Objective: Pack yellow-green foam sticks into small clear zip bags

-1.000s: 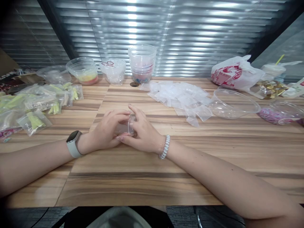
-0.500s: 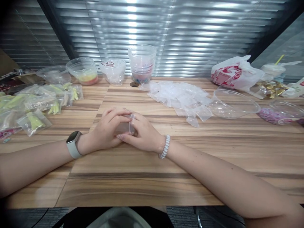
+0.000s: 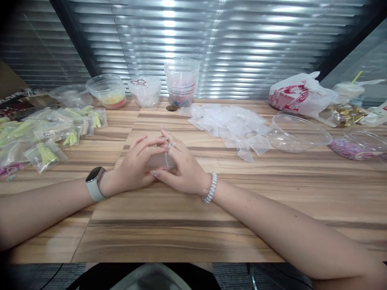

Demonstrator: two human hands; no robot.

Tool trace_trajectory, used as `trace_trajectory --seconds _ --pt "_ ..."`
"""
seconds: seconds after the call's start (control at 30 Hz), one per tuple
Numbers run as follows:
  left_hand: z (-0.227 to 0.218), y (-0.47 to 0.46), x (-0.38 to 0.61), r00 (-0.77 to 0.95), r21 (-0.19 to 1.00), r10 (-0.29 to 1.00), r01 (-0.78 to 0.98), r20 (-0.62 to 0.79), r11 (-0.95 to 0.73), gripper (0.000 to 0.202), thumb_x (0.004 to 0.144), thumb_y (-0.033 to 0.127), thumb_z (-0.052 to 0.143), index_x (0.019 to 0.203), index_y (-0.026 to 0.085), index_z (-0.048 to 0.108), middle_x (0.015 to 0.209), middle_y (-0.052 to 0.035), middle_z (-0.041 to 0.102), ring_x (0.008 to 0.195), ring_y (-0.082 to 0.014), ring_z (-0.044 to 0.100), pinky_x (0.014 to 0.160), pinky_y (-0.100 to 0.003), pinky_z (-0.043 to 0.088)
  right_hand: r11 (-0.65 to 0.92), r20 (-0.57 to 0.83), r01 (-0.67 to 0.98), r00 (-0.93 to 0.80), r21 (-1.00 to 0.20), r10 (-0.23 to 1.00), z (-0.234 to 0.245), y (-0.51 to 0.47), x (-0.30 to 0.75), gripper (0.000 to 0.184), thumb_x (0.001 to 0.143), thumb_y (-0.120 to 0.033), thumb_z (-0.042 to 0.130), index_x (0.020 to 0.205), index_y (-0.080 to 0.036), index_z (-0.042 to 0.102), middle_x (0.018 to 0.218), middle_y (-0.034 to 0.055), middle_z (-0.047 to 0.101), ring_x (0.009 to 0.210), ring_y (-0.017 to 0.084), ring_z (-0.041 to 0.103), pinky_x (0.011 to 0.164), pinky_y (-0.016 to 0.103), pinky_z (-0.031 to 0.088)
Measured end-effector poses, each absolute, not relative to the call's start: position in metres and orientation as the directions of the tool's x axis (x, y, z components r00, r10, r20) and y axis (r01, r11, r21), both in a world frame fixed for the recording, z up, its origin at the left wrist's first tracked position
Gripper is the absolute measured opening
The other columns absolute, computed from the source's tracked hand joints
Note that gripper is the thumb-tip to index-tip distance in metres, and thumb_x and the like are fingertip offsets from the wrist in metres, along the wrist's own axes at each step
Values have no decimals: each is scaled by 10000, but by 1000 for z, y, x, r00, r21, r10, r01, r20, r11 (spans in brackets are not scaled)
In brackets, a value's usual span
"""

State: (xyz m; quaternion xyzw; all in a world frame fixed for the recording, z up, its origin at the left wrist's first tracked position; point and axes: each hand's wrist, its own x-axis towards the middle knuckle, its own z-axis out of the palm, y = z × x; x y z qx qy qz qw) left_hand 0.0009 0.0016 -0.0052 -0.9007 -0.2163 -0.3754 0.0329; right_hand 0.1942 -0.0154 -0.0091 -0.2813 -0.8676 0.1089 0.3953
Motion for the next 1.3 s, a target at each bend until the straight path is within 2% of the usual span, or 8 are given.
trace_trajectory --seconds 0.1,0.2,0.37,0.63,0.83,0.97,1.13,1.3 --pt "-7 3 1 602 108 364 418 711 -902 439 870 352 607 1243 185 448 1290 -126 544 1234 -231 496 1081 -440 300 825 633 395 -531 -403 563 -10 -16 196 686 850 -410 611 1420 -121 362 1543 177 204 1454 277 169 1164 496 251" --pt "-8 5 1 576 134 377 419 725 -898 452 861 376 618 1232 183 447 1278 -128 552 1233 -231 499 1077 -432 310 815 619 407 -531 -413 579 -11 -16 197 652 845 -435 613 1393 -148 407 1548 167 194 1455 283 163 1153 511 256" --pt "-7 5 0 616 146 380 396 690 -907 428 863 339 604 1224 183 437 1298 -129 547 1266 -240 478 1100 -463 280 796 579 425 -546 -430 605 -9 -17 198 598 847 -448 603 1339 -131 477 1546 168 196 1458 281 150 1158 497 251" --pt "-6 4 -1 648 109 323 348 690 -931 361 877 354 579 1187 199 477 1301 -131 542 1241 -231 501 1071 -447 330 794 543 418 -580 -442 608 -8 -18 197 439 849 -460 601 1178 -170 608 1559 103 191 1467 289 96 1156 519 234" --pt "-3 2 -1 642 62 274 332 716 -941 297 878 325 591 1140 208 512 1286 -126 542 1186 -218 532 1012 -407 366 802 551 413 -582 -432 597 -8 -17 197 406 846 -457 607 1082 -132 667 1537 154 229 1460 298 124 1161 499 224" --pt "-5 3 0 639 160 349 336 686 -928 403 860 398 607 1179 178 496 1281 -144 538 1201 -253 507 990 -422 383 793 555 405 -567 -456 609 -9 -17 198 384 848 -449 608 1018 -114 683 1536 174 214 1456 302 146 1157 486 240" --pt "-7 8 0 627 314 479 362 615 -878 520 863 450 584 1282 175 443 1279 -130 540 1187 -260 500 994 -423 383 767 539 433 -546 -474 641 -7 -18 199 441 844 -452 614 1185 -173 639 1561 122 166 1460 286 136 1150 503 243" --pt "-8 9 -2 647 331 491 362 584 -871 484 914 401 507 1334 181 411 1313 -115 525 1193 -252 494 1000 -427 368 758 538 446 -534 -476 652 -6 -19 199 434 843 -457 614 1170 -173 648 1563 122 157 1455 291 153 1149 502 247"
